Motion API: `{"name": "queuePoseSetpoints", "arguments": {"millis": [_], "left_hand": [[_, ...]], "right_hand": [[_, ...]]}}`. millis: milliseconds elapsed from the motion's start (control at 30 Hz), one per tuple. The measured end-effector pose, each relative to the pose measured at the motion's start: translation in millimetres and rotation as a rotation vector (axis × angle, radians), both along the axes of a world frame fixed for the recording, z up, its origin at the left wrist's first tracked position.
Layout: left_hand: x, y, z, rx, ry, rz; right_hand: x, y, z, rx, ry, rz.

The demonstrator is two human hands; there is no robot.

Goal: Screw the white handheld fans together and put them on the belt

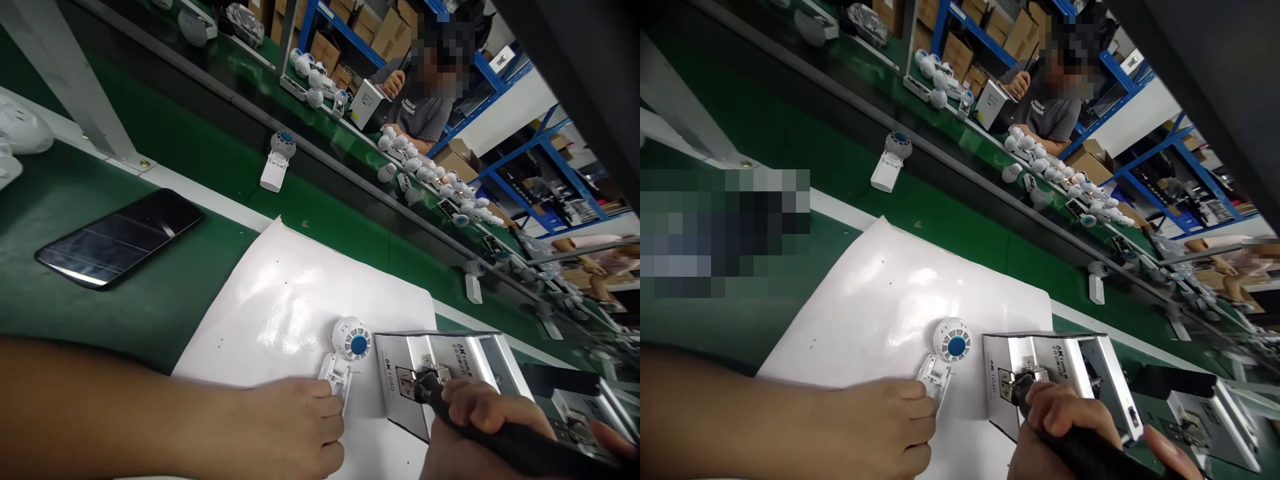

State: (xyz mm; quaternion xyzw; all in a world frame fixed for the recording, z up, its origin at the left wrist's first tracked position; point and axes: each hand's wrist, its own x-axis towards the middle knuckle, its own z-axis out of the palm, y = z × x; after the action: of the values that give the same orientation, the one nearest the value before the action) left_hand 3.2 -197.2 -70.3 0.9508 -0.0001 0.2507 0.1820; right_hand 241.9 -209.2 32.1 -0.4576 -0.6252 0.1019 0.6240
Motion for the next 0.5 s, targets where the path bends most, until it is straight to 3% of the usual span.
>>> {"name": "queuePoseSetpoints", "arguments": {"millis": [100,133,267,400,500], "left_hand": [[2.1,0.5,-0.2,0.012,-0.004,-0.013],[2.8,0.4,-0.2,0.016,-0.004,-0.016],[4.3,-0.6,-0.5,0.019,-0.01,0.002],[1.3,1.7,-1.4,0.036,-0.049,0.01],[0.7,5.0,-5.2,0.065,-0.073,-0.008]], "right_hand": [[-1.9,-3.4,5.3,-0.292,-0.02,0.544],[-8.9,-4.4,3.0,-0.321,0.016,0.552],[-54.8,-3.4,-19.7,-0.199,0.218,0.166],[-80.9,5.9,-38.2,-0.039,0.352,0.028],[-79.6,11.7,-46.4,-0.057,0.471,-0.016]]}}
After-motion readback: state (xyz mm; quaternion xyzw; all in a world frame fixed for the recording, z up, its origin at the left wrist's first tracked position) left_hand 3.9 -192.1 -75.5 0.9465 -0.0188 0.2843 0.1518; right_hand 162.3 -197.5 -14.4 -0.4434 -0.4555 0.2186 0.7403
